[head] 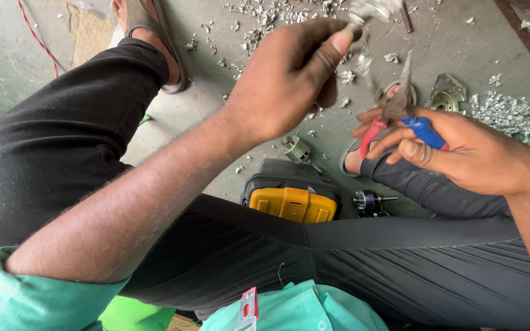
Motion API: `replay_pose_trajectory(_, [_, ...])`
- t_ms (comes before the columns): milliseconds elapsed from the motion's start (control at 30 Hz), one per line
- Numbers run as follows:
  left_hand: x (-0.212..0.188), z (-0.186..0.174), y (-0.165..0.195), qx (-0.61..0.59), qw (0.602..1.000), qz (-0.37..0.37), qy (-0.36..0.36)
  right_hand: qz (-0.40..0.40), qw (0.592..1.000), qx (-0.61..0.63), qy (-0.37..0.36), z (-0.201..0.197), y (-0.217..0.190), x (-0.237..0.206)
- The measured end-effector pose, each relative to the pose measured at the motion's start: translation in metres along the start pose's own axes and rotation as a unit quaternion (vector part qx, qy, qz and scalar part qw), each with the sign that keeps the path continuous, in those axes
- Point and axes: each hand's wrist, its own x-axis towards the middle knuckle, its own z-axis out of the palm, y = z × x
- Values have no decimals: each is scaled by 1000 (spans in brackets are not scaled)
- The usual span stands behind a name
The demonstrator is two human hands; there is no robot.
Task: The person sits on a chair and uses pliers to pull crumpled aluminum foil wrapping off a metal rod, working section by section and letting the stripped foil fall onto the floor with other scrap. They reposition the rod in the pliers repeatedly to strip more of its length.
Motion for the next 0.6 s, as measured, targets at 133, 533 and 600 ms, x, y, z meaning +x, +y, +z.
replay_pose_trajectory(133, [4,5,-8,-99,993,-58,-31,8,999,-10,-30,3,-1,-2])
replay_pose_trajectory(533, [1,5,-5,130,991,13,-20,4,1000,22,8,3,-5,-2])
replay_pose_trajectory(600, [-2,7,-3,162,986,33,-27,14,999,33,5,4,-6,-3])
